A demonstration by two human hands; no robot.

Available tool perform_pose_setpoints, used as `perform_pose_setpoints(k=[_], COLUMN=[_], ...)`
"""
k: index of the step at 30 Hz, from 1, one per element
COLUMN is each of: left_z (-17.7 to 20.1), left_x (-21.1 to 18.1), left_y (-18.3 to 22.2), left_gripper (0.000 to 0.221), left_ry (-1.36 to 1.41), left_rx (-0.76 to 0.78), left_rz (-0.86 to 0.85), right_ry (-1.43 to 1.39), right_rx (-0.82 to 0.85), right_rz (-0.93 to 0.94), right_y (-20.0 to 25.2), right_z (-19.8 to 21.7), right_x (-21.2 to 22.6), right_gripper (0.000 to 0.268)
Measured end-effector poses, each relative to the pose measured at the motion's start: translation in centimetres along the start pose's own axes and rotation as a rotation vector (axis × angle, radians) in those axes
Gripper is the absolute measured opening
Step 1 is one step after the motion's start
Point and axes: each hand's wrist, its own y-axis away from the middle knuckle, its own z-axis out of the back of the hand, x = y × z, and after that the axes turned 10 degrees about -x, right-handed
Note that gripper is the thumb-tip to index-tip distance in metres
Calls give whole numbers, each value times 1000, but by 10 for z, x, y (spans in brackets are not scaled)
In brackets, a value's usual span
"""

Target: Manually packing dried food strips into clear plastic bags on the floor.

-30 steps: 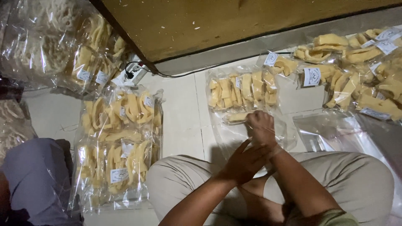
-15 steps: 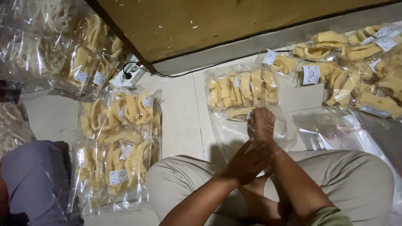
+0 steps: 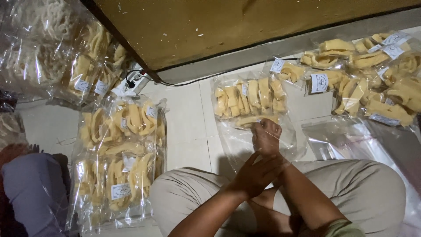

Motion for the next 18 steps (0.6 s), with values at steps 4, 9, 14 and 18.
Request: perform_pose_setpoints(k=[4,9,14,18], left_z=[-3,1,-1,-3], left_x=[0,-2,1,1], left_y=[2,3,7,7], left_gripper=[37,46,42,46], left_ry=[-26,50,29,37], left_rx=[8,43,98,107], left_rz=[-5,-30,-18,20], right_ry=[-34,32,-29,-26], right_rx=[-13,188,199,93], right_rz=[22,-63,47,131], right_y=[17,-1,-22,-9], right_z=[-12,-2,16,2], right_x=[-11,-2,9,-5], right_gripper=[25,41,19,19])
